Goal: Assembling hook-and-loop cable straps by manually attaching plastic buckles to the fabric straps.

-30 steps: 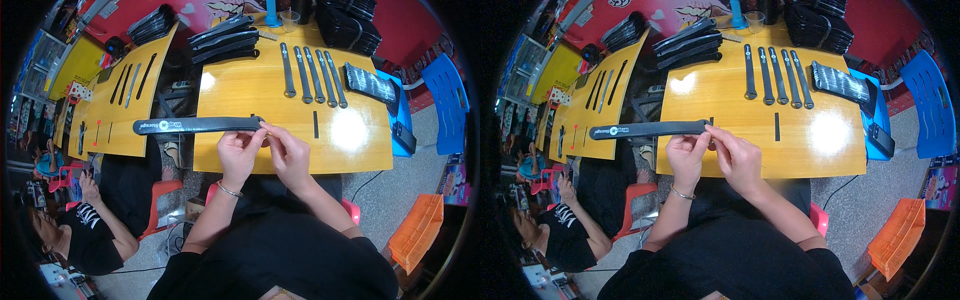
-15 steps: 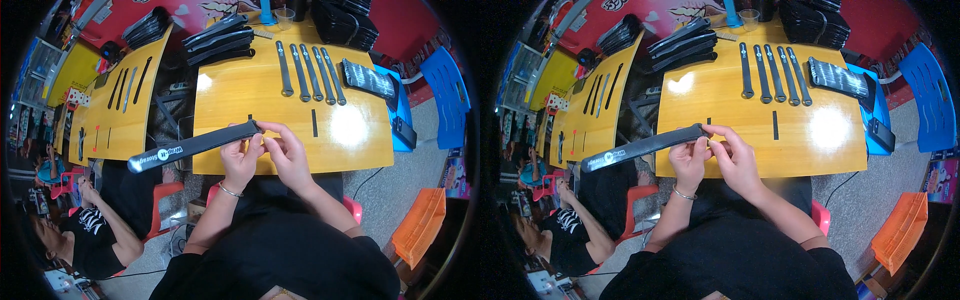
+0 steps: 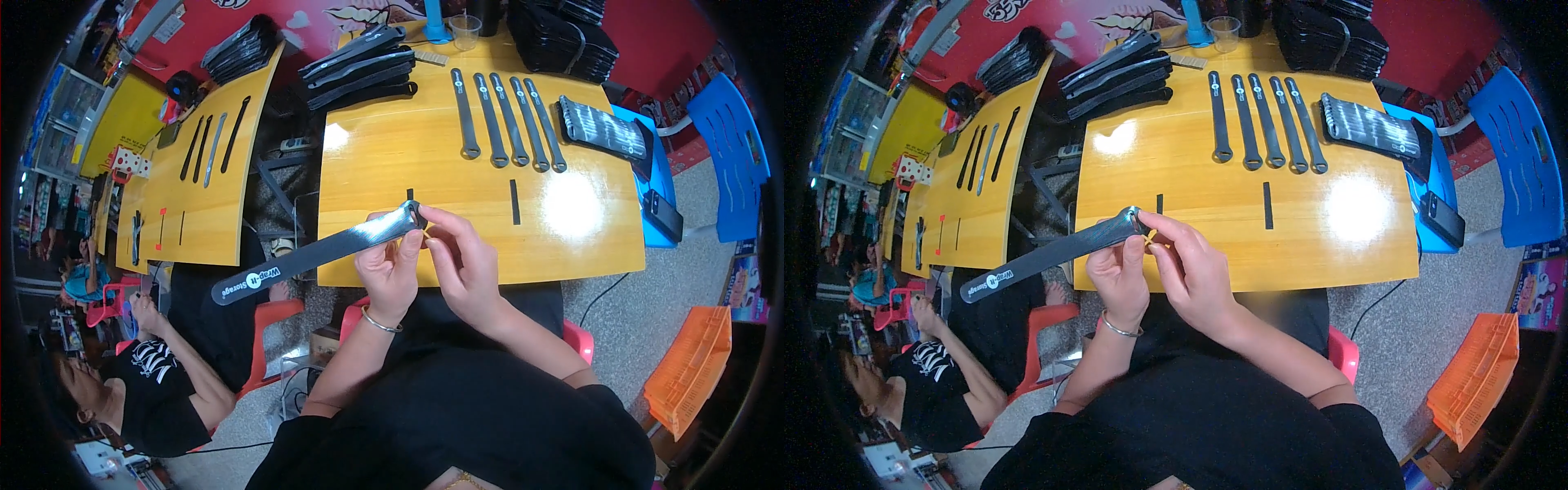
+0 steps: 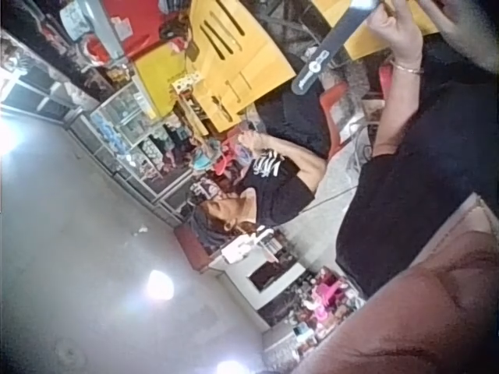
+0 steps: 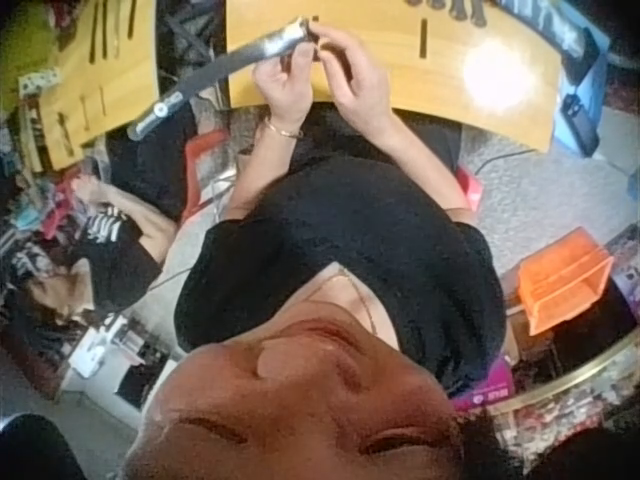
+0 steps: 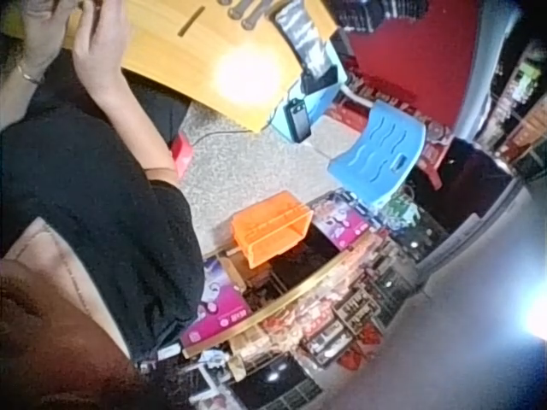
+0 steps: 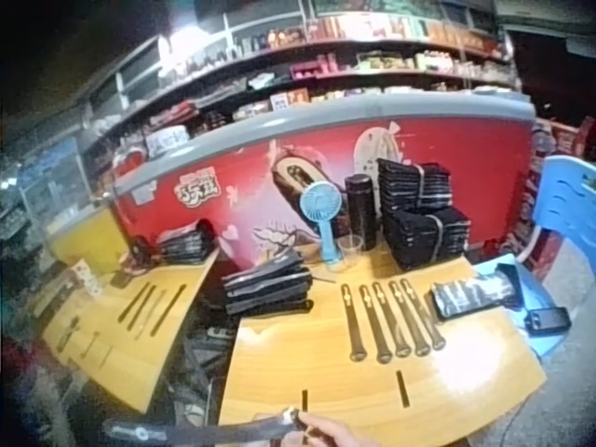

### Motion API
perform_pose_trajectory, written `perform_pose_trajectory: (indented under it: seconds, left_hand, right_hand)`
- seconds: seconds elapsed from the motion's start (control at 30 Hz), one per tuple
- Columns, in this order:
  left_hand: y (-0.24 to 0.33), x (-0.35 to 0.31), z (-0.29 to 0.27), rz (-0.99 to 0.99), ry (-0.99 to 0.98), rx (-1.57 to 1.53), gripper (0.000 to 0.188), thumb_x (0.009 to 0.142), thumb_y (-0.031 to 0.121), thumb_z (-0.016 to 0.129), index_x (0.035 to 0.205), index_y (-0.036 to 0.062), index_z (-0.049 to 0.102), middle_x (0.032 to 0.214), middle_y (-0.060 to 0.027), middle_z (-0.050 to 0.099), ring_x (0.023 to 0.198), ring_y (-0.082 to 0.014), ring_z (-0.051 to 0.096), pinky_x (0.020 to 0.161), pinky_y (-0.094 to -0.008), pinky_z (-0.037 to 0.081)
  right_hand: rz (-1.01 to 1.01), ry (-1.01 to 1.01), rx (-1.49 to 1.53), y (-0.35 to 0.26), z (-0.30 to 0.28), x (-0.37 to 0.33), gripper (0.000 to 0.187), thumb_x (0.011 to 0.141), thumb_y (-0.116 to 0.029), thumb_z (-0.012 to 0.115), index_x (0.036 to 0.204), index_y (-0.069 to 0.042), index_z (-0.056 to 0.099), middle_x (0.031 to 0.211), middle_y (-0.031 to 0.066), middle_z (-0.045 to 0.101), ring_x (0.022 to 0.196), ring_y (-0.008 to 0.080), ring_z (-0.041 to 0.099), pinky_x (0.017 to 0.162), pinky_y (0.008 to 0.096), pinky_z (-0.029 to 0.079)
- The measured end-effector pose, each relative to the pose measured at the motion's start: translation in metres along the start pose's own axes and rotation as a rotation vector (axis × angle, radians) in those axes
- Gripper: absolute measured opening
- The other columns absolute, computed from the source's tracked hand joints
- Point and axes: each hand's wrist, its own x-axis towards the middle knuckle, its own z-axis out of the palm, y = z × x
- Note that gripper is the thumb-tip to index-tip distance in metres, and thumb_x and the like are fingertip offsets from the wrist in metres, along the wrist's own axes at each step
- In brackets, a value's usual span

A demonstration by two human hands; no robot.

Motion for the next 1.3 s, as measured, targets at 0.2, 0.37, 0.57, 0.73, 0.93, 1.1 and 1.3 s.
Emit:
perform_pose_trajectory:
  seconds: [0.2,0.37,0.57,0.73,0.93,1.1,1.3]
  left_hand:
    - [0.005,-0.004,0.006,-0.03,-0.05,-0.022,0.013,0.089,0.002,0.052,0.101,-0.0013,0.058,0.1,-0.0045,0.058,0.093,-0.0112,0.055,0.084,-0.0271,0.044]
    - [0.004,0.004,0.003,0.084,-0.056,0.094,0.008,0.088,0.004,0.051,0.087,-0.0012,0.058,0.087,-0.005,0.056,0.078,-0.0105,0.053,0.068,-0.0221,0.043]
    - [0.005,0.002,0.009,-0.02,0.099,-0.007,0.016,0.089,0.006,0.047,0.077,-0.0017,0.054,0.08,-0.0056,0.055,0.072,-0.0094,0.053,0.065,-0.0225,0.043]
    - [0.015,-0.001,0.02,-0.047,0.066,0.094,0.015,0.089,0.007,0.047,0.078,-0.0015,0.052,0.086,-0.0068,0.053,0.072,-0.0097,0.053,0.064,-0.0231,0.043]
    - [0.006,0.001,0.006,-0.022,-0.015,0.252,0.014,0.087,0.008,0.047,0.089,-0.0044,0.053,0.089,-0.0082,0.051,0.073,-0.0106,0.052,0.064,-0.0251,0.043]
    - [0.011,0.016,-0.003,0.035,-0.196,0.289,0.015,0.086,0.007,0.046,0.089,-0.0046,0.055,0.09,-0.0079,0.054,0.078,-0.0122,0.053,0.068,-0.0246,0.043]
    - [0.013,0.017,-0.007,-0.193,-0.14,0.085,0.011,0.083,0.008,0.062,0.087,-0.0017,0.057,0.09,-0.0087,0.056,0.083,-0.016,0.056,0.075,-0.0272,0.045]
  right_hand:
    - [0.036,-0.025,-0.011,-0.004,-0.005,-0.005,0.04,0.081,0.006,0.055,0.119,-0.005,0.056,0.089,0.0145,0.062,0.068,0.022,0.062,0.059,0.0294,0.049]
    - [-0.078,-0.12,-0.224,-0.002,-0.015,-0.005,0.045,0.078,0.008,0.057,0.121,-0.006,0.056,0.079,0.0138,0.059,0.062,0.023,0.058,0.056,0.0317,0.047]
    - [0.012,-0.045,-0.114,0.001,-0.008,-0.004,0.043,0.079,0.006,0.057,0.121,-0.007,0.057,0.074,0.0124,0.057,0.061,0.0197,0.058,0.055,0.0291,0.046]
    - [0.222,-0.026,0.097,0.0,-0.004,-0.005,0.036,0.084,0.004,0.055,0.119,-0.004,0.056,0.073,0.0098,0.059,0.063,0.0139,0.059,0.057,0.0251,0.046]
    - [0.315,-0.008,0.182,0.005,-0.007,-0.001,0.029,0.085,0.003,0.054,0.113,-0.005,0.058,0.074,0.0094,0.06,0.066,0.0147,0.062,0.058,0.0256,0.048]
    - [-0.216,-0.14,-0.327,0.017,-0.026,0.015,0.038,0.079,0.003,0.059,0.116,-0.007,0.059,0.071,0.0106,0.059,0.064,0.0231,0.06,0.057,0.031,0.049]
    - [-0.123,-0.173,-0.223,0.01,-0.019,0.015,0.037,0.077,0.004,0.06,0.113,-0.007,0.062,0.07,0.0125,0.057,0.061,0.0235,0.058,0.057,0.0309,0.047]
